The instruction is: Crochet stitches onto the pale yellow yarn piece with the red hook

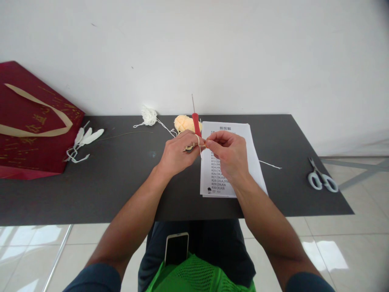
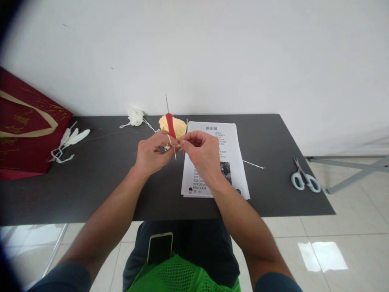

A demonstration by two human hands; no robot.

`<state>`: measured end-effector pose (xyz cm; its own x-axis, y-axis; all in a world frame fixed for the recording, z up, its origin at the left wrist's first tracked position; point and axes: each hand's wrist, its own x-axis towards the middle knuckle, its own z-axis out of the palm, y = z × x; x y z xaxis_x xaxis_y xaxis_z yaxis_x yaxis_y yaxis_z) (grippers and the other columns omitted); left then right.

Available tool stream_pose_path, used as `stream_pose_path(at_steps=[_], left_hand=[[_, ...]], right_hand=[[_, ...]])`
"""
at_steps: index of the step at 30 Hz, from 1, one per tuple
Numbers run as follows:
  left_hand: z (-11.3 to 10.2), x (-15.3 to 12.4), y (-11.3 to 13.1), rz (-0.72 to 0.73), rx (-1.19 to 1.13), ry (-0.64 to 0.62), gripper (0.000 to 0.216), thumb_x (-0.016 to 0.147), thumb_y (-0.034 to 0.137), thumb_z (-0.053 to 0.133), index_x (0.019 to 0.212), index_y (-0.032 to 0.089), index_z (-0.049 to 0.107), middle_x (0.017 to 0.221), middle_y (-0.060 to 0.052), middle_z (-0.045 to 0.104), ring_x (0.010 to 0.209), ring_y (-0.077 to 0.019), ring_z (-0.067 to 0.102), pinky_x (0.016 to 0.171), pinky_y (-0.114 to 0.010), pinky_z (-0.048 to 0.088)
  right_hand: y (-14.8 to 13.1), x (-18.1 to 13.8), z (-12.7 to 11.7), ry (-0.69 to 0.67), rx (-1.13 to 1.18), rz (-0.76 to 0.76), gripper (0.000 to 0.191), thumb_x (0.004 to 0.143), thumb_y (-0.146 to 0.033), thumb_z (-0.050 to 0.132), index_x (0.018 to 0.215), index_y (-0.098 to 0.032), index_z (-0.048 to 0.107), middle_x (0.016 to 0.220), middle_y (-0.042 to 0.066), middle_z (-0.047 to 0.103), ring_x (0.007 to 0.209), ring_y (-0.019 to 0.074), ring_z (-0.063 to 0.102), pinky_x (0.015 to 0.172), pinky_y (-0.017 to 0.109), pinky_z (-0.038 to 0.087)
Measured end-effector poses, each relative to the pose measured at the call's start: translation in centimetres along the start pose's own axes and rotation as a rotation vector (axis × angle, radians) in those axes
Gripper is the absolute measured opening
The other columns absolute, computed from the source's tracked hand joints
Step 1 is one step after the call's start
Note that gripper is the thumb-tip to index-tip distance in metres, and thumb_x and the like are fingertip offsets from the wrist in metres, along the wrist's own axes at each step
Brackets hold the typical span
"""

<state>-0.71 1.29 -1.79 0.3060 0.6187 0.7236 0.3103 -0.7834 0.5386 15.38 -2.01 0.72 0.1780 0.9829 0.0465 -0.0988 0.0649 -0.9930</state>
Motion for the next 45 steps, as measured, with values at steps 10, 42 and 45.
stream_pose_path(at_steps=[10,42,45], left_hand=[[0.1,0.0,-0.1,-0.028,-0.017,0.007,0.014,0.083,0.010,0.073,0.090,0.022,0.070,0.086,0.002,0.074,0.076,-0.0096,0.070,0.071,-0.020,0.053],[-0.3,-0.3,-0.2,-0.447,-0.461,-0.198,0.007,0.084,0.018,0.073,0.088,0.018,0.067,0.077,-0.001,0.076,0.068,-0.0134,0.072,0.062,-0.022,0.052],[0.0,-0.3,-0.3,-0.483,-0.552,-0.176,0.008,0.084,0.019,0.074,0.090,0.018,0.068,0.075,-0.001,0.075,0.066,-0.0125,0.070,0.061,-0.022,0.052]], right_hand=[[0.0,0.1,-0.1,-0.032,0.035,0.013,0.006,0.071,-0.019,0.079,0.070,-0.019,0.073,0.056,-0.005,0.061,0.046,0.0050,0.041,0.045,0.023,0.028],[-1.1,0.5,-0.8,-0.098,0.106,0.239,0.009,0.059,-0.015,0.081,0.063,-0.017,0.073,0.055,-0.003,0.063,0.044,0.0032,0.040,0.042,0.023,0.020],[-1.1,0.5,-0.9,-0.110,0.145,0.253,0.009,0.060,-0.015,0.081,0.064,-0.016,0.073,0.054,-0.003,0.062,0.044,0.0027,0.039,0.042,0.022,0.019]])
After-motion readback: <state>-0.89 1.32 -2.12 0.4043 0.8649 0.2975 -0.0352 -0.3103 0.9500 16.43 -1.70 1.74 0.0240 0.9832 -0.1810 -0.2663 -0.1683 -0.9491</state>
